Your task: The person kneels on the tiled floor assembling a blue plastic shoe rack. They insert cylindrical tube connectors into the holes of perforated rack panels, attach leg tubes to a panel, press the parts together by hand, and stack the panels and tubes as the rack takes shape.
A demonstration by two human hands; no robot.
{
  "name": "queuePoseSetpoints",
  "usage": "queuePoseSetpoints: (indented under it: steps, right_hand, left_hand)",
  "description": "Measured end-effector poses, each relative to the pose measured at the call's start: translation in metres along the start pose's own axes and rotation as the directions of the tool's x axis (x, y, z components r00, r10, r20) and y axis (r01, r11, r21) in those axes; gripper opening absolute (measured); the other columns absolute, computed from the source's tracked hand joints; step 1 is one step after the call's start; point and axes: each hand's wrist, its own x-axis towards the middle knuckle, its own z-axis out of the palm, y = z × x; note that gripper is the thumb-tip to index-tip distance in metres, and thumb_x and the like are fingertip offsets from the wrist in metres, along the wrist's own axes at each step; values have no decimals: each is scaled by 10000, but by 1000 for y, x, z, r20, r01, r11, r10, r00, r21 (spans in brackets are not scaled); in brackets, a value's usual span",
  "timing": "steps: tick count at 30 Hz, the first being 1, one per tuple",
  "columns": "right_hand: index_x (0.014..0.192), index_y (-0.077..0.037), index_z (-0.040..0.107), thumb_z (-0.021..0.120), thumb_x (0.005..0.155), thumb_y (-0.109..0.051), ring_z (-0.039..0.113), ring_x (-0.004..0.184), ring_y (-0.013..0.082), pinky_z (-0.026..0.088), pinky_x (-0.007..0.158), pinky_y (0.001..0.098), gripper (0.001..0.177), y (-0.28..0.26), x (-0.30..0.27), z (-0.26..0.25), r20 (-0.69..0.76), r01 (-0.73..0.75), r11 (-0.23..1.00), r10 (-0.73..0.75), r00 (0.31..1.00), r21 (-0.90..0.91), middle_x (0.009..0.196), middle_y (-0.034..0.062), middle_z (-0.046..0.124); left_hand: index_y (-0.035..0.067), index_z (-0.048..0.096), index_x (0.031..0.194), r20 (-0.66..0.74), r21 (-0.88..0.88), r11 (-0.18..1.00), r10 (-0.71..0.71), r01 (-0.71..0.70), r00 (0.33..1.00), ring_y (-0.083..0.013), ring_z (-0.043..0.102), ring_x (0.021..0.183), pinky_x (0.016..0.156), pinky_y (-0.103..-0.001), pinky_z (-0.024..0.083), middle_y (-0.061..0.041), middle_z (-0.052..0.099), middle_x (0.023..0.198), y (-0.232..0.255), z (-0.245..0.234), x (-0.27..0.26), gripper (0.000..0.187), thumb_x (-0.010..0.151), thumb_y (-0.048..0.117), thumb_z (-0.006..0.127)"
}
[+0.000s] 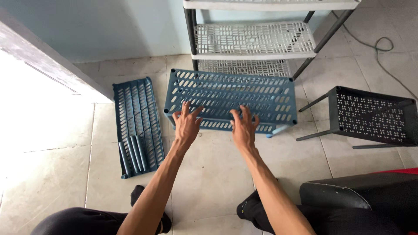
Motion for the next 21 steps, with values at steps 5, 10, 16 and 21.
queuePoseSetpoints:
  steps: [5,10,16,21]
  right_hand:
    - [1274,-172,607,682,938,-94,375,1476,339,210,1130,639,353,18,4,-3,10,-67,998,67,998,20,1505,151,488]
    - [1236,-141,588,673,932,-61,359,1494,342,196,1133,634,325,27,6,3,-25,-91,995,90,996,-31,1522,150,485]
    - [1297,-110,531,653,870,8,361,1483,336,208,1113,611,460,17,6,5,-51,-96,995,96,994,-8,1515,165,467]
    - [1300,-108,562,661,880,8,504,1273,278,287,1045,565,446,-16,1,-7,-65,-14,992,23,998,128,1292,89,546]
  left_hand:
    - [208,656,1367,36,-9,1000,19,-19,999,-360,364,1477,1020,-527,339,-268,410,1548,12,12,7,551,838,151,803]
    - [205,637,1380,74,-20,1000,17,-16,997,-377,327,1490,1044,-523,325,-282,383,1564,20,16,11,589,820,133,801]
    - [184,618,1406,99,-37,999,39,-35,994,-399,307,1493,1064,-533,308,-299,337,1574,20,13,10,589,844,104,776]
    - [160,631,1379,89,-135,988,89,-77,992,-356,482,1344,1048,-514,329,-243,403,1534,16,-4,3,527,869,50,701]
